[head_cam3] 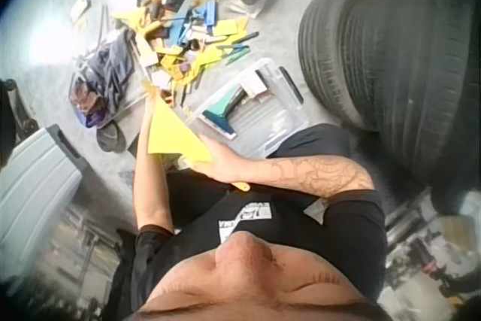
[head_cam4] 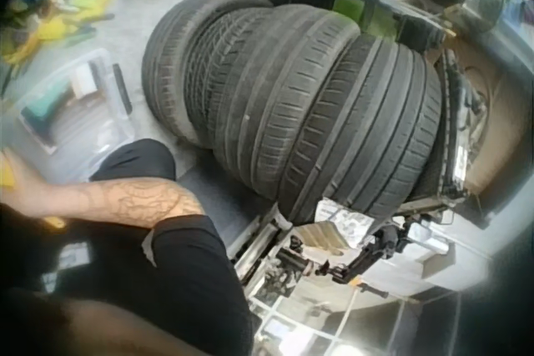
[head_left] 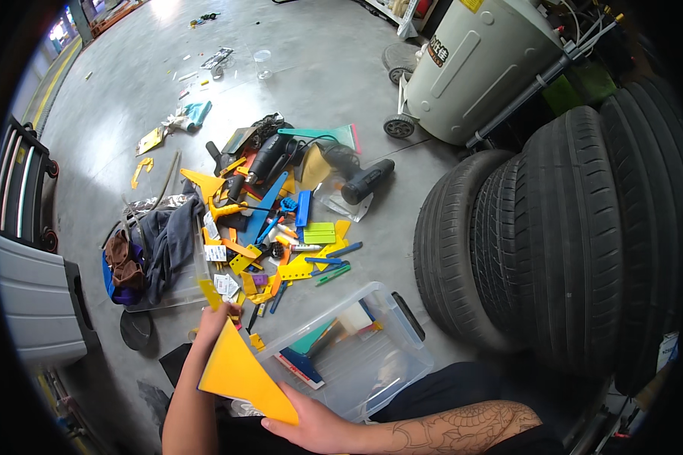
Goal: The person sits on the floor and sorts a pile of assorted tools and accessories into a clear plastic bin. They handle squeegees, scrapers, cloths, and small parts, placing them into the bin and a black pouch.
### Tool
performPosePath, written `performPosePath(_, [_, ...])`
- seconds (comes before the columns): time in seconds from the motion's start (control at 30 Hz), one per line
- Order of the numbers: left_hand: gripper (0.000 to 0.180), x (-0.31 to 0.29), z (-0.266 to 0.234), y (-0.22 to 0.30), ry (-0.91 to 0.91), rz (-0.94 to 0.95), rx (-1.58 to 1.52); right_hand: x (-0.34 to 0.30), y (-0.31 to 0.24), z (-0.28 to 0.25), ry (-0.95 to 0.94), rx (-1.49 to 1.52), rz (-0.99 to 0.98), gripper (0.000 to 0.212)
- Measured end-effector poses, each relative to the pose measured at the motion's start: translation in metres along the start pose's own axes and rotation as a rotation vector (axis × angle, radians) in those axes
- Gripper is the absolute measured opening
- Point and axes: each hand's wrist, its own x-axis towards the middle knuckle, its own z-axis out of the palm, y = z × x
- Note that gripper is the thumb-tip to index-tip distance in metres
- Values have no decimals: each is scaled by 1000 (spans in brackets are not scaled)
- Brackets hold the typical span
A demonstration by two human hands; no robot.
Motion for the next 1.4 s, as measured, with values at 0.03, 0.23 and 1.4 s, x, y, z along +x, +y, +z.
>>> performPosePath(0.03, [41, 17, 4, -14, -31, 32, 188, 0, -3, -5, 4, 50, -21, 66])
performPosePath(0.23, [64, 78, 38, -34, -197, 102, 1218, -37, -48, -88, -332, 931, 642, 29])
performPosePath(1.4, [38, 115, 126, 137, -175, 597, -335, -175, -44, -150, 563, 1187, 304, 65])
